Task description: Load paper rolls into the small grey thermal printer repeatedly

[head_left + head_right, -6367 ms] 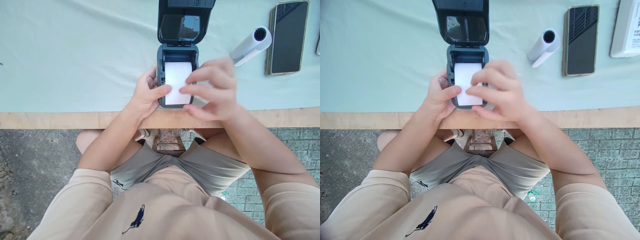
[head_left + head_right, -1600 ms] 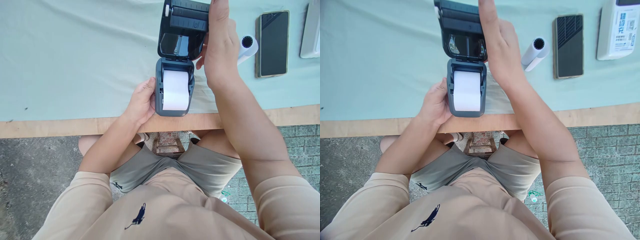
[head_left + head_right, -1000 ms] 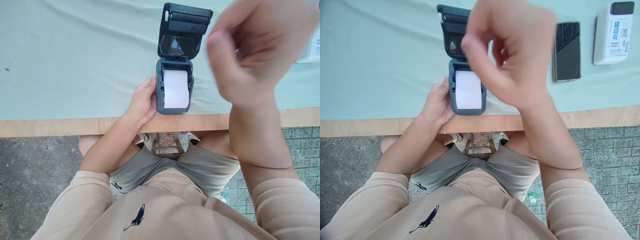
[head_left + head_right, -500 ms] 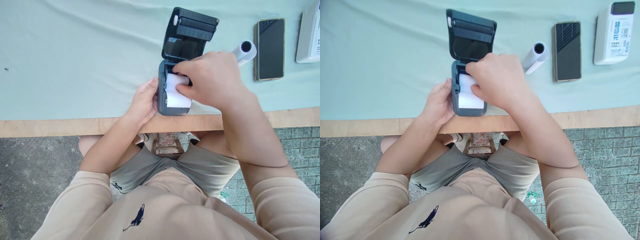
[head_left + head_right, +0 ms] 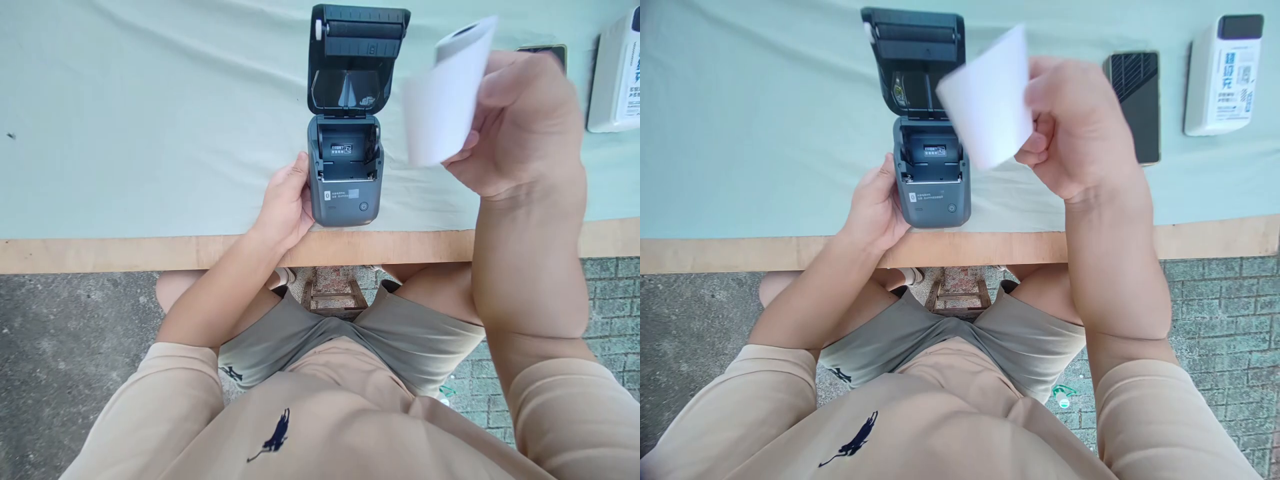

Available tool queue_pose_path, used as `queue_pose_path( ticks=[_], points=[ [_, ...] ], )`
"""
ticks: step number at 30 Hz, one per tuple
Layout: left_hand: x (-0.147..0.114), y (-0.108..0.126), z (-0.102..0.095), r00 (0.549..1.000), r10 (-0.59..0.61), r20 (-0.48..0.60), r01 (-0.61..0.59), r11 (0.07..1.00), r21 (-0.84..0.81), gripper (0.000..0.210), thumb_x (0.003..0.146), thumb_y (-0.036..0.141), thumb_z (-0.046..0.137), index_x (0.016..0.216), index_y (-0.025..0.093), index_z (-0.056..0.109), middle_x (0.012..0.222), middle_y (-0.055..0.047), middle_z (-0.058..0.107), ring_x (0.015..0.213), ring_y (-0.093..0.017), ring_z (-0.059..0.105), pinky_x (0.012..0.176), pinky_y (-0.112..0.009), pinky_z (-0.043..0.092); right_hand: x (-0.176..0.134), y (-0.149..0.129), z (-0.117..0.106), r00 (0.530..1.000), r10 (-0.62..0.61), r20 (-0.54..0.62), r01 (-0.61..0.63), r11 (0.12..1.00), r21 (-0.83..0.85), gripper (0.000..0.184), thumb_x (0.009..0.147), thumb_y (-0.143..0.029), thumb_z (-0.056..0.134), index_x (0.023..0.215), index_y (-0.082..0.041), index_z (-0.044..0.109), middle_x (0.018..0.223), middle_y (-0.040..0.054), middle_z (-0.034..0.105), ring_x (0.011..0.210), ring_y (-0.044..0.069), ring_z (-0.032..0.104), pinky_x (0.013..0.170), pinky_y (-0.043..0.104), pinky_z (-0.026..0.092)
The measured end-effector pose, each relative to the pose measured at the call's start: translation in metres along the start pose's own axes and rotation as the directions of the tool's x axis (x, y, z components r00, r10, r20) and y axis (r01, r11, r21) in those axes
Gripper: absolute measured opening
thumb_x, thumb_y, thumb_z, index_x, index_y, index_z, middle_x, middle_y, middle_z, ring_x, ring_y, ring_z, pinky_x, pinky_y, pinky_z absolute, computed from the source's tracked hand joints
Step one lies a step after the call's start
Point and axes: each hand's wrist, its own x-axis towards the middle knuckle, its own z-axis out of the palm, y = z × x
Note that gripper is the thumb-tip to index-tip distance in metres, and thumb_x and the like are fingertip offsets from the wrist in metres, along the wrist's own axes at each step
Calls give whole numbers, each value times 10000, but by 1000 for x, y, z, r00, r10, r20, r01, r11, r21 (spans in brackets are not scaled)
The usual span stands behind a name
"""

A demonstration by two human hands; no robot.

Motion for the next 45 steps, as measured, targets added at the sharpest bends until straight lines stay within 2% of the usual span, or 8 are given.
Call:
queue_pose_path(
  ticks=[6,12,16,20,26,36,42,45],
  points=[
    [0,1,1,1000,16,5,-16,1000,-7,348,1129,327,479,954,192,748,1051,-20,842,1190,-191,802,1049,-323,674,28,38,-43,972,232,38,-233,973,11,479,496,-570,677,920,-349,686,974,52,716,544,164,442,455,392,192],
    [-1,1,0,1000,21,5,-21,999,-25,415,1141,299,444,905,185,767,941,0,831,996,-143,825,897,-251,687,47,85,-43,995,92,-36,-93,995,-34,568,615,-583,752,1074,-329,535,1091,77,715,584,151,512,441,337,209],
    [0,0,-2,999,27,17,-27,999,-18,418,1140,316,448,913,192,777,889,7,818,937,-139,823,854,-246,685,41,98,-28,989,-124,-78,108,977,-182,686,653,-731,805,1116,-338,486,1031,47,663,734,201,626,513,329,397],
    [0,-1,-1,1000,21,-5,-21,1000,11,377,1129,349,481,931,202,766,931,-4,823,1076,-179,821,945,-284,681,32,87,-22,965,-259,51,261,908,-326,641,704,-793,822,1021,-328,514,923,13,564,827,211,567,707,394,513],
    [-2,1,1,1000,17,3,-17,1000,-2,382,1131,329,478,919,189,763,977,-16,840,1145,-204,819,1018,-330,682,17,60,-12,922,-382,-69,275,768,-579,310,725,-268,774,918,-321,538,929,7,617,827,201,504,754,381,453],
    [1,0,-2,1000,28,12,-28,1000,7,438,1151,279,408,917,181,765,903,20,833,1018,-149,842,901,-260,707,15,56,-11,982,-181,-48,57,535,-843,655,676,-162,698,1242,-402,472,748,-52,596,656,262,526,758,471,501],
    [1,-1,-3,999,36,22,-36,999,17,419,1145,307,436,931,181,774,902,4,830,1048,-167,839,916,-276,709,3,40,-5,972,-227,-54,76,529,-845,864,627,-137,731,1409,-320,411,1381,79,673,1072,274,659,932,496,558],
    [1,0,-1,999,39,9,-39,999,16,421,1148,289,433,918,182,769,913,17,836,1024,-144,840,884,-239,703,-9,22,-5,930,-363,-47,168,536,-827,784,637,-166,733,1380,-158,485,1423,195,639,1232,306,649,982,510,564]
  ],
)
